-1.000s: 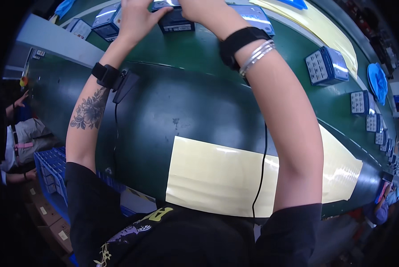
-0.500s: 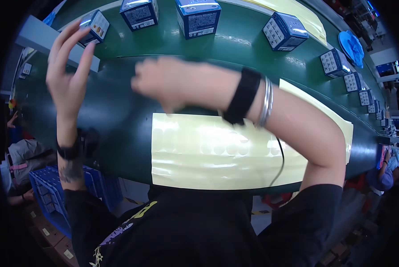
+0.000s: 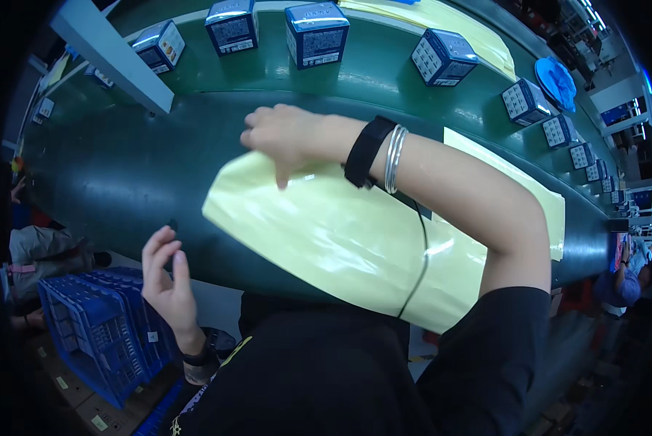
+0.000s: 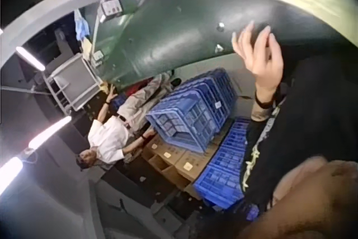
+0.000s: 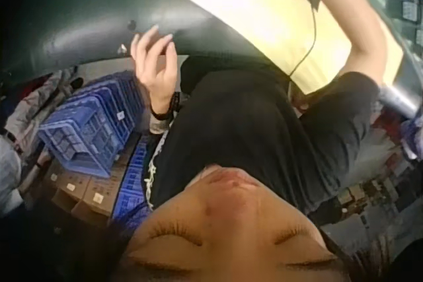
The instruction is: Packaging small manufactured items into blue boxes and moving them along an assembly line.
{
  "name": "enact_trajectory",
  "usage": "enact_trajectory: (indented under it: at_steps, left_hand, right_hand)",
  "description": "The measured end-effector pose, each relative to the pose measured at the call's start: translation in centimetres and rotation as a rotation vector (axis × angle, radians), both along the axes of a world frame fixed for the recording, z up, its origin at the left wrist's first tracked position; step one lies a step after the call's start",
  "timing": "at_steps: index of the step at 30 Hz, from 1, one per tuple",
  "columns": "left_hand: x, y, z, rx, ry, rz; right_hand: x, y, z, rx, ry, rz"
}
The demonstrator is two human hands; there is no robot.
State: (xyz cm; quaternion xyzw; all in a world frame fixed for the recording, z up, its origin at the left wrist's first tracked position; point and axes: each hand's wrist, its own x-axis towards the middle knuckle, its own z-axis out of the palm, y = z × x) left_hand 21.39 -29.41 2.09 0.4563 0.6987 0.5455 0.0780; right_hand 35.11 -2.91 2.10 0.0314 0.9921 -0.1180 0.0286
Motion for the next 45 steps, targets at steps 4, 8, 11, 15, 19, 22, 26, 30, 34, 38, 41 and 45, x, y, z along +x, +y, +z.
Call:
enact_trajectory:
  at_steps: [4,8,11,15,19,22,26,30,34,38,41,45]
  left_hand:
    - [2.9,-1.0,0.8,-0.014,0.336,-0.257]
    - [4.2,-2.2,2.5,0.090,0.431,-0.459]
    - [5.8,-2.5,2.4,0.143,0.464,-0.622]
    - [6.2,0.3,0.4,-0.036,0.506,-0.436]
    - [3.0,1.7,-4.2,-0.357,0.648,-0.342]
    - [2.0,-0.2,-3.1,-0.514,0.493,-0.494]
    - [3.3,-2.0,0.5,-0.373,0.057,-1.051]
    - [5.9,2.7,-0.6,-0.155,0.257,-0.941]
    - [6.4,4.4,-2.8,-0.367,0.662,-0.540]
    - [7.2,4.2,-3.1,-0.389,0.561,-0.600]
    - [7.8,4.8,-2.9,-0.393,0.527,-0.583]
    - [7.3,6.5,-3.2,-0.419,0.384,-0.528]
  right_hand:
    - [1.3,2.0,3.5,0.009,0.130,-0.342]
    - [8.4,2.2,11.6,-0.034,0.939,-0.578]
    - [10.2,2.2,14.5,0.043,0.887,-0.888]
    - [14.6,-2.8,5.8,-0.463,0.933,-1.141]
    - [17.1,-11.4,-1.3,-0.796,0.929,-1.370]
    - [16.4,-13.4,-2.0,-0.947,1.000,-1.425]
    - [15.3,-15.6,-2.5,-1.181,1.117,-1.501]
    - [15.6,-15.5,-2.4,-0.998,1.079,-1.493]
    - [16.1,-13.4,1.0,-0.283,0.818,-1.261]
    - [13.9,-9.0,2.8,-0.280,0.404,-0.752]
    - [10.2,-7.1,-0.1,-0.227,0.202,-0.499]
    - [9.0,-5.9,-2.3,-0.170,0.148,-0.378]
